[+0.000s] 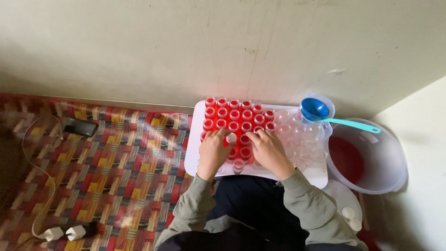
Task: The person fills small clear bottles with red liquid from a bucket and places them into an organized grid on a white tray.
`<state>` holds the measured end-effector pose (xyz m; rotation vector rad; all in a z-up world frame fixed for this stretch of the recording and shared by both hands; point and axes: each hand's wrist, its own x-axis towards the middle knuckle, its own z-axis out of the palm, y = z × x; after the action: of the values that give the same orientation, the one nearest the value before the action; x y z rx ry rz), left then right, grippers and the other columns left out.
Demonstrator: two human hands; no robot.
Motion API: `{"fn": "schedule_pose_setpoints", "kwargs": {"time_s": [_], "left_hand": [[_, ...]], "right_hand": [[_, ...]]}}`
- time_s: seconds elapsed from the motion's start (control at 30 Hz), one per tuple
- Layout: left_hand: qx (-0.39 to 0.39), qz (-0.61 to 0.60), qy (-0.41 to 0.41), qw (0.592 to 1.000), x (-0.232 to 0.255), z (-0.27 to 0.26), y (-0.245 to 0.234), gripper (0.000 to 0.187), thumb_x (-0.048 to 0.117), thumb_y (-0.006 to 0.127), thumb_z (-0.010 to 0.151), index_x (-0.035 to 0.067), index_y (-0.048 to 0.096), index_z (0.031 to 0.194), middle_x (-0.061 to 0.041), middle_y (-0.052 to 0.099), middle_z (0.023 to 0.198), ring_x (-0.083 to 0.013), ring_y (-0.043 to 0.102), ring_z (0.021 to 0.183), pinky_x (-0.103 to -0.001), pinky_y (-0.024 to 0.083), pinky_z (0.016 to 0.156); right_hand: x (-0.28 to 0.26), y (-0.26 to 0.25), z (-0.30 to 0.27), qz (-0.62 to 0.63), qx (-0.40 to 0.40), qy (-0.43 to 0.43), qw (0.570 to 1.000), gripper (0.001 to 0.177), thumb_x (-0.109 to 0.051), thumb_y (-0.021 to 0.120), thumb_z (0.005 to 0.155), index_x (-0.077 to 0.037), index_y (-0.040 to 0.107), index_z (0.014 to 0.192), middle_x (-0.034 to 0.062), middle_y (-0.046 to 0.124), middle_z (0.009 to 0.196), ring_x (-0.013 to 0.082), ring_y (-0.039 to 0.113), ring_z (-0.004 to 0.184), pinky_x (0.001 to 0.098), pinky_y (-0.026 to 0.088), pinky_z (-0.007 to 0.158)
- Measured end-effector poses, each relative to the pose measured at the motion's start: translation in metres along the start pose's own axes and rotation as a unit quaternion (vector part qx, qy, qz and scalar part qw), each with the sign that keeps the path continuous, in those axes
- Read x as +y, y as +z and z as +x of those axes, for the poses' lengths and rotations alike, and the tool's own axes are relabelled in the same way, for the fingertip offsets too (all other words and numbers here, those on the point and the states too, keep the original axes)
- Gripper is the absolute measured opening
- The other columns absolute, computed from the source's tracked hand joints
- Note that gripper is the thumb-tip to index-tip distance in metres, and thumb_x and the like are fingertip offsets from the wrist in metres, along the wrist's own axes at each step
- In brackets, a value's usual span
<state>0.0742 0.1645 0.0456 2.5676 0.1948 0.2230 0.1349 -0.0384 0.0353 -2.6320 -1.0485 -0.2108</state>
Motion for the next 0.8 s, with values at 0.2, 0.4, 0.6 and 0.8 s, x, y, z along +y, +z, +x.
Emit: {"fn": "schedule_pose_setpoints", "kwargs": {"time_s": [0.2,0.4,0.6,0.8], "left_hand": [[-0.016,0.008,-0.006,1.000,-0.004,0.009,0.016,0.035,0.032,0.082,0.080,0.019,0.069,0.110,-0.003,0.073,0.100,-0.0275,0.068,0.102,-0.041,0.059,0.083],[-0.032,-0.007,-0.025,0.999,0.009,0.002,-0.012,0.034,0.034,0.078,0.084,0.023,0.069,0.115,-0.001,0.072,0.105,-0.0258,0.066,0.106,-0.041,0.059,0.086],[-0.003,-0.048,-0.011,0.999,0.013,-0.008,-0.026,0.031,0.032,0.077,0.086,0.022,0.071,0.114,-0.002,0.073,0.100,-0.0279,0.068,0.099,-0.041,0.059,0.083],[0.021,-0.079,0.001,0.997,0.013,-0.010,-0.028,0.038,0.031,0.076,0.087,0.019,0.068,0.121,-0.007,0.073,0.101,-0.0328,0.068,0.098,-0.046,0.058,0.083]], "right_hand": [[0.003,0.004,0.012,-0.040,-0.090,0.001,0.995,0.042,-0.009,0.063,0.086,-0.020,0.068,0.126,0.0118,0.067,0.101,0.0325,0.069,0.100,0.0443,0.056,0.087],[0.001,0.001,0.021,-0.020,-0.140,0.012,0.990,0.051,0.002,0.059,0.082,-0.017,0.067,0.129,0.0150,0.068,0.103,0.0350,0.071,0.101,0.0459,0.058,0.086],[0.000,-0.002,0.025,-0.004,-0.157,0.012,0.988,0.053,0.008,0.057,0.081,-0.013,0.065,0.129,0.0163,0.070,0.111,0.0363,0.072,0.103,0.0464,0.060,0.085],[0.002,-0.003,0.026,-0.044,-0.156,0.007,0.987,0.048,0.003,0.063,0.081,-0.010,0.064,0.126,0.0135,0.070,0.110,0.0338,0.072,0.103,0.0440,0.061,0.084]]}}
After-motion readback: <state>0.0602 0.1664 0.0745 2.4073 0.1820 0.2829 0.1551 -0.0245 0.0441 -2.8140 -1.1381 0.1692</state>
